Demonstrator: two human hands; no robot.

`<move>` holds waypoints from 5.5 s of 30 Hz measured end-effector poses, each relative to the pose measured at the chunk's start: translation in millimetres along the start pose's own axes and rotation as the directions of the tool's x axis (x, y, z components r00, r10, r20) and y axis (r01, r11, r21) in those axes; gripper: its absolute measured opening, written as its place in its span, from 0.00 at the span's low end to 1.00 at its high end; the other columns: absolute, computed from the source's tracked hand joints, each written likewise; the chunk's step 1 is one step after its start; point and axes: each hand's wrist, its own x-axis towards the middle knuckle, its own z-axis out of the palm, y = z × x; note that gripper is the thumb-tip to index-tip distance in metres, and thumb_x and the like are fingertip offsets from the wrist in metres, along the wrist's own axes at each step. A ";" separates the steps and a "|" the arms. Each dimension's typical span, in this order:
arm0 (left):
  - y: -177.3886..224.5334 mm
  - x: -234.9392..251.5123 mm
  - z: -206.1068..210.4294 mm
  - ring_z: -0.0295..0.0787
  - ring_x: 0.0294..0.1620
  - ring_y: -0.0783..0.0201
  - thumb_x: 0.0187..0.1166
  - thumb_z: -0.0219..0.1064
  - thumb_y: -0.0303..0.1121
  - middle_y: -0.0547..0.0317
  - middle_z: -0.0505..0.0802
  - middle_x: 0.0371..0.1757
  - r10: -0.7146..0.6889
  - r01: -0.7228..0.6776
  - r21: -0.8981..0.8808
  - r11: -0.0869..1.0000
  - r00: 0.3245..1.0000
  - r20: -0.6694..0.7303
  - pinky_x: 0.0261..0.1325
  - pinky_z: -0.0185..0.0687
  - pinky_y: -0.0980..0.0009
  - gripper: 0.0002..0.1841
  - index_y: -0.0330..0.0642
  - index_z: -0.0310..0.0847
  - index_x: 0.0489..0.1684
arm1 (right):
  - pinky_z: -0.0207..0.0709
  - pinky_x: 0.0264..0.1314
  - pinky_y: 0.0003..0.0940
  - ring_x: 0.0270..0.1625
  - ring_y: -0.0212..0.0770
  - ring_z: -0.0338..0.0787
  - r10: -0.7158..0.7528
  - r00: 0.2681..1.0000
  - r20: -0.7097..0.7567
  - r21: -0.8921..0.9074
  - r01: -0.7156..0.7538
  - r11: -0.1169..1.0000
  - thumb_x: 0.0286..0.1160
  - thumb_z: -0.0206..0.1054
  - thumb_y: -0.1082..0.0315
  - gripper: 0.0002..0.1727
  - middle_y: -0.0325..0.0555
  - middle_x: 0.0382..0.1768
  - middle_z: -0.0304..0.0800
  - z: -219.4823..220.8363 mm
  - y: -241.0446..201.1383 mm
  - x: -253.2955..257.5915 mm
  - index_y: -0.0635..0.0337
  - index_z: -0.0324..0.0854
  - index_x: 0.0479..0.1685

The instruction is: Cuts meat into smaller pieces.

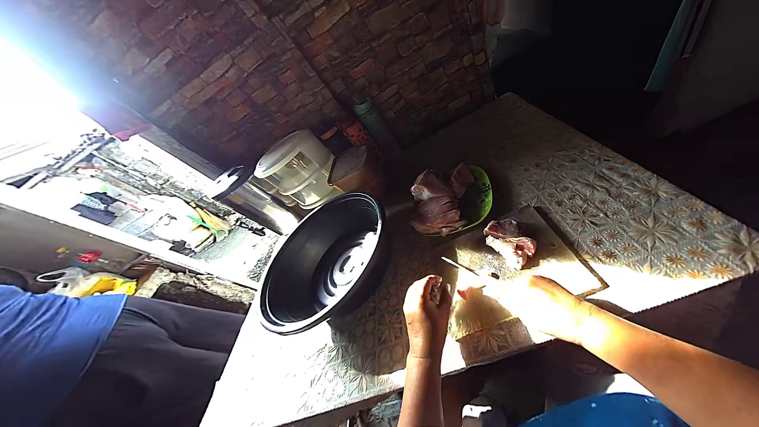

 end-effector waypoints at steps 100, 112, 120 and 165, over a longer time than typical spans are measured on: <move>35.8 4.1 11.3 0.88 0.61 0.53 0.77 0.68 0.32 0.51 0.94 0.51 -0.064 0.041 0.056 0.998 0.844 0.533 0.67 0.81 0.59 0.08 0.41 0.94 0.39 | 0.84 0.50 0.60 0.54 0.60 0.92 -0.058 0.998 -0.008 -0.097 0.057 0.994 0.79 0.60 0.70 0.28 0.55 0.56 0.92 -13.4 14.9 -52.7 0.48 0.78 0.81; 36.3 7.9 7.2 0.90 0.57 0.52 0.76 0.66 0.27 0.47 0.95 0.49 -0.038 0.037 0.012 0.999 0.847 0.530 0.66 0.83 0.58 0.09 0.33 0.93 0.35 | 0.79 0.60 0.66 0.66 0.69 0.86 0.063 0.984 0.170 -0.088 -0.048 0.995 0.88 0.50 0.74 0.35 0.64 0.72 0.80 -18.0 -39.5 15.0 0.47 0.51 0.96; 21.6 -10.7 -16.3 0.94 0.54 0.54 0.68 0.74 0.24 0.47 0.96 0.48 -0.167 0.125 0.129 0.984 0.902 0.397 0.61 0.88 0.59 0.04 0.34 0.93 0.35 | 0.77 0.64 0.67 0.70 0.67 0.83 0.113 0.956 0.270 -0.116 -0.084 0.990 0.83 0.56 0.72 0.26 0.64 0.67 0.83 -29.7 -34.1 -32.3 0.58 0.72 0.81; 27.3 1.4 -40.3 0.91 0.37 0.75 0.74 0.71 0.24 0.61 0.95 0.40 -0.240 0.399 -0.444 0.802 0.897 0.372 0.45 0.88 0.78 0.09 0.36 0.88 0.50 | 0.87 0.60 0.37 0.50 0.35 0.94 0.075 0.890 -0.450 0.500 0.181 0.847 0.80 0.62 0.69 0.27 0.48 0.58 0.95 -2.5 51.5 -39.7 0.54 0.78 0.81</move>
